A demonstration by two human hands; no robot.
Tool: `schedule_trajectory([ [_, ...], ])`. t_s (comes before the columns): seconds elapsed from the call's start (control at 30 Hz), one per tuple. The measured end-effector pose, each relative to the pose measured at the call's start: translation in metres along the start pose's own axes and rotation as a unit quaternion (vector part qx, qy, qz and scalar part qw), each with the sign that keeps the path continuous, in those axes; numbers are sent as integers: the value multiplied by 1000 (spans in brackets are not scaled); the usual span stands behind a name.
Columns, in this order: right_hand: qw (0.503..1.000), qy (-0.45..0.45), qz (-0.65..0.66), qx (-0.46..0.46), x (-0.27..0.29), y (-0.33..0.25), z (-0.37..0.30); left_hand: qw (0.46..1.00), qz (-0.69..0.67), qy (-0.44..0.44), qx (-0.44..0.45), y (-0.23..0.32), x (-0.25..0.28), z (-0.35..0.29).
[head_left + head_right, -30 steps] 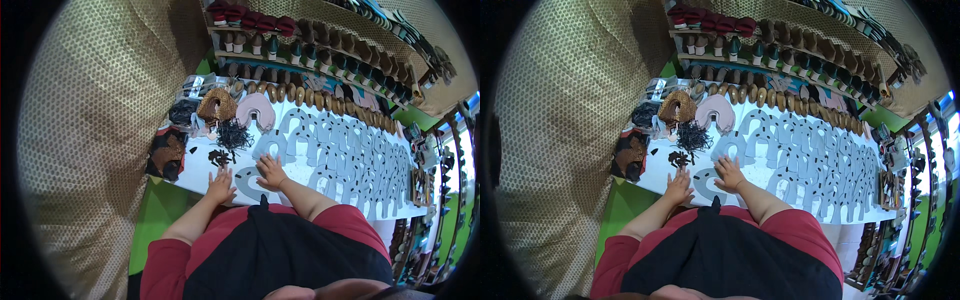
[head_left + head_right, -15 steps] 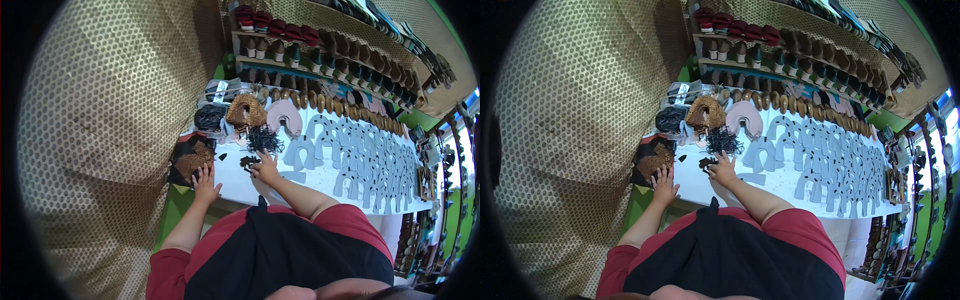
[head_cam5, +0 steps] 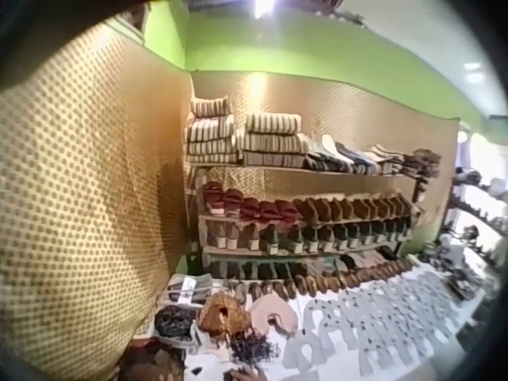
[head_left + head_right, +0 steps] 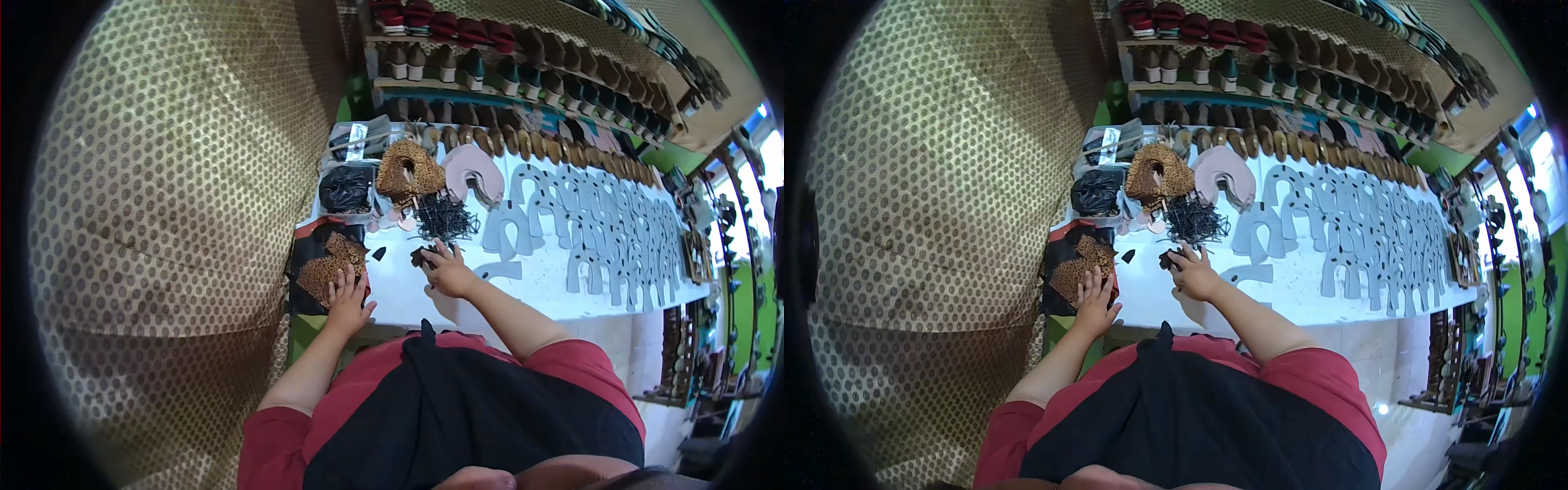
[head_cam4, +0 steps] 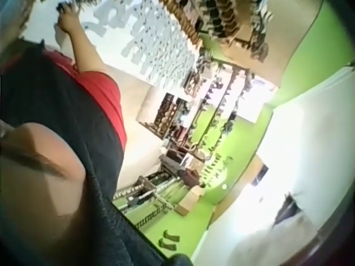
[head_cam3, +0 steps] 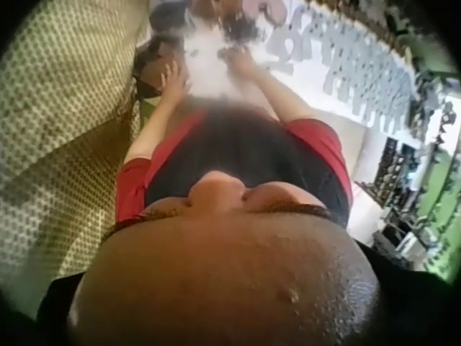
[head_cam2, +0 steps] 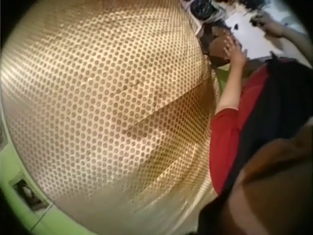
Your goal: Manually applying small reinforcement patches or decorative elements to white shoe upper components on a workbench.
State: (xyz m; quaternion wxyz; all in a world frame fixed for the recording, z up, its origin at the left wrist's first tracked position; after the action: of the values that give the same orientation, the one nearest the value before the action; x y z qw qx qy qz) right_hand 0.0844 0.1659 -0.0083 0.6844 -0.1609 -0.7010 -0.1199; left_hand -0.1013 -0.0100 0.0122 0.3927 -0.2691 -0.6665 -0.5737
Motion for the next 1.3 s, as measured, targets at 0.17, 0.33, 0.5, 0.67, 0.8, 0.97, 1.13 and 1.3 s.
schedule_trajectory([
  [0.17,989,-50,-107,88,11,0,-39,999,26,-41,-23,23,-10,20],
  [0.33,995,-10,-85,-42,34,16,-61,996,71,-38,-45,42,-16,35],
  [0.5,908,42,35,-416,-3,46,-105,992,50,7,-114,57,-25,44],
  [0.67,930,35,1,-365,-19,12,-92,988,49,-25,-143,63,-43,39],
  [0.8,930,31,45,-365,-35,11,-86,986,58,-54,-146,72,-47,40],
  [0.97,928,-4,85,-364,-24,14,-95,984,49,-99,-137,87,-55,43],
  [1.13,935,41,84,-342,-21,15,-94,973,14,-143,-179,132,-83,67],
  [1.3,941,38,81,-325,-27,16,-92,974,0,-68,-218,139,-103,82],
])
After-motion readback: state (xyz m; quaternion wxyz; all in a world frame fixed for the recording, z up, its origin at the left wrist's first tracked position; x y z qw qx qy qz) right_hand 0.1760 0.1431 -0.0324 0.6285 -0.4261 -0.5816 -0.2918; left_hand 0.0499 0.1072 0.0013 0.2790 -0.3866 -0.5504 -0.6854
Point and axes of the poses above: each hand's wrist, its own z-axis towards the middle knuckle, its own x-axis out of the back of the hand, y = z × x, the point moved 7 cm from there along z, towards the middle knuckle, and after that the axes turned 15 degrees about -z, right-handed, at the moved point
